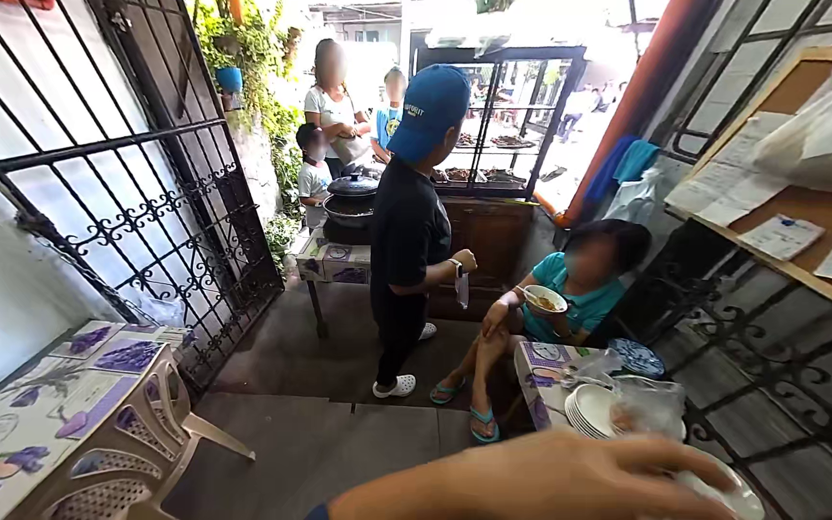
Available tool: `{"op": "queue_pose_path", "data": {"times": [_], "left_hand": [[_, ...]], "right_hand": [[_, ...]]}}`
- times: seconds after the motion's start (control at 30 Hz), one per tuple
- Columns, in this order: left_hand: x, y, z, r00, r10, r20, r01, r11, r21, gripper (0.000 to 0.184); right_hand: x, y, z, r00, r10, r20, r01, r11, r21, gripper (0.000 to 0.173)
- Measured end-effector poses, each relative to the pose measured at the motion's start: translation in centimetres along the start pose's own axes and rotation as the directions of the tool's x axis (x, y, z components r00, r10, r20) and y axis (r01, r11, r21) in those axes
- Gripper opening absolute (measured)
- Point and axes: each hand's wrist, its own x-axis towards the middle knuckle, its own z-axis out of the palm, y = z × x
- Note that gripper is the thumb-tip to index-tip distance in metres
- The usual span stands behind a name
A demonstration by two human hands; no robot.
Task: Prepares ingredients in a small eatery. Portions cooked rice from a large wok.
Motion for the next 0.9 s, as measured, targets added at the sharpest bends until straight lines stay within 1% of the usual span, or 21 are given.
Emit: {"op": "queue_pose_path", "data": {"times": [0.03,0.07,0.1,0.13,0.17,0.2,0.23,0.27,0.33,0.37,0.43,0.47,0.53,0.57,0.63,0.73,0.8,0.9], "left_hand": [[-0.9,-1.2,-0.1,0.999,-0.017,-0.027,0.017,1.0,-0.007,0.047],[-1.9,-2.7,-0.1,0.997,-0.071,0.034,0.071,0.997,-0.014,0.072],[-3.0,-4.3,0.7,0.984,-0.125,0.126,0.131,0.99,-0.041,0.097],[-3.9,-5.5,2.0,0.961,-0.174,0.215,0.193,0.979,-0.068,0.113],[-4.5,-6.2,3.6,0.936,-0.216,0.28,0.249,0.964,-0.091,0.119],[-5.0,-6.3,5.2,0.92,-0.241,0.31,0.288,0.95,-0.119,0.114],[-5.4,-6.3,6.7,0.916,-0.254,0.311,0.31,0.939,-0.147,0.103],[-5.9,-6.3,8.1,0.925,-0.256,0.28,0.31,0.936,-0.167,0.087],[-6.8,-6.0,9.9,0.956,-0.261,0.134,0.283,0.942,-0.179,0.056],[-7.0,-5.9,10.2,0.962,-0.264,0.072,0.273,0.945,-0.183,0.045],[-7.1,-5.9,10.3,0.962,-0.269,0.046,0.273,0.944,-0.188,0.032],[-7.3,-6.0,10.4,0.96,-0.27,0.08,0.28,0.945,-0.172,0.027],[-7.6,-6.1,10.4,0.935,-0.29,0.203,0.32,0.938,-0.133,0.02],[-7.7,-6.2,10.3,0.912,-0.307,0.273,0.351,0.927,-0.131,0.021],[-7.6,-6.5,10.0,0.892,-0.301,0.338,0.364,0.92,-0.143,0.026],[-7.5,-6.7,10.4,0.914,-0.265,0.308,0.351,0.897,-0.27,0.034],[-7.5,-6.8,11.1,0.938,-0.232,0.259,0.317,0.879,-0.358,0.03],[-7.5,-6.9,11.6,0.95,-0.219,0.222,0.295,0.865,-0.407,0.022]], "right_hand": [[-0.1,0.8,-0.3,0.999,-0.031,0.02,0.03,0.999,0.029,0.034],[-0.1,1.7,-0.6,0.996,-0.065,0.063,0.061,0.996,0.065,0.03],[-0.1,2.2,-0.9,0.99,-0.102,0.099,0.093,0.992,0.084,0.03],[-0.1,2.3,-1.0,0.982,-0.139,0.127,0.129,0.988,0.084,0.03],[0.0,2.1,-1.1,0.974,-0.171,0.146,0.163,0.984,0.066,0.03],[0.2,1.6,-1.1,0.968,-0.198,0.154,0.196,0.98,0.028,0.028],[0.4,1.0,-1.0,0.962,-0.225,0.155,0.233,0.972,-0.031,0.027],[0.5,0.4,-0.9,0.957,-0.246,0.154,0.263,0.96,-0.101,0.024],[0.5,-0.2,-0.8,0.945,-0.27,0.182,0.308,0.924,-0.225,0.022],[0.4,-0.3,-0.8,0.94,-0.28,0.196,0.327,0.904,-0.276,0.023],[0.3,-0.1,-1.0,0.934,-0.284,0.217,0.346,0.867,-0.358,0.023],[0.3,-0.1,-1.0,0.935,-0.279,0.221,0.347,0.85,-0.397,0.022],[0.2,-0.1,-1.1,0.936,-0.273,0.223,0.346,0.828,-0.441,0.022],[0.1,0.0,-1.1,0.938,-0.266,0.224,0.34,0.832,-0.438,0.023],[0.0,0.1,-1.3,0.941,-0.251,0.226,0.325,0.857,-0.4,0.023],[-0.1,-0.1,-1.5,0.953,-0.231,0.194,0.287,0.895,-0.342,0.023],[-0.1,-0.2,-1.8,0.957,-0.222,0.188,0.275,0.9,-0.337,0.024],[-0.1,-0.2,-1.9,0.956,-0.223,0.189,0.277,0.9,-0.338,0.023]]}}
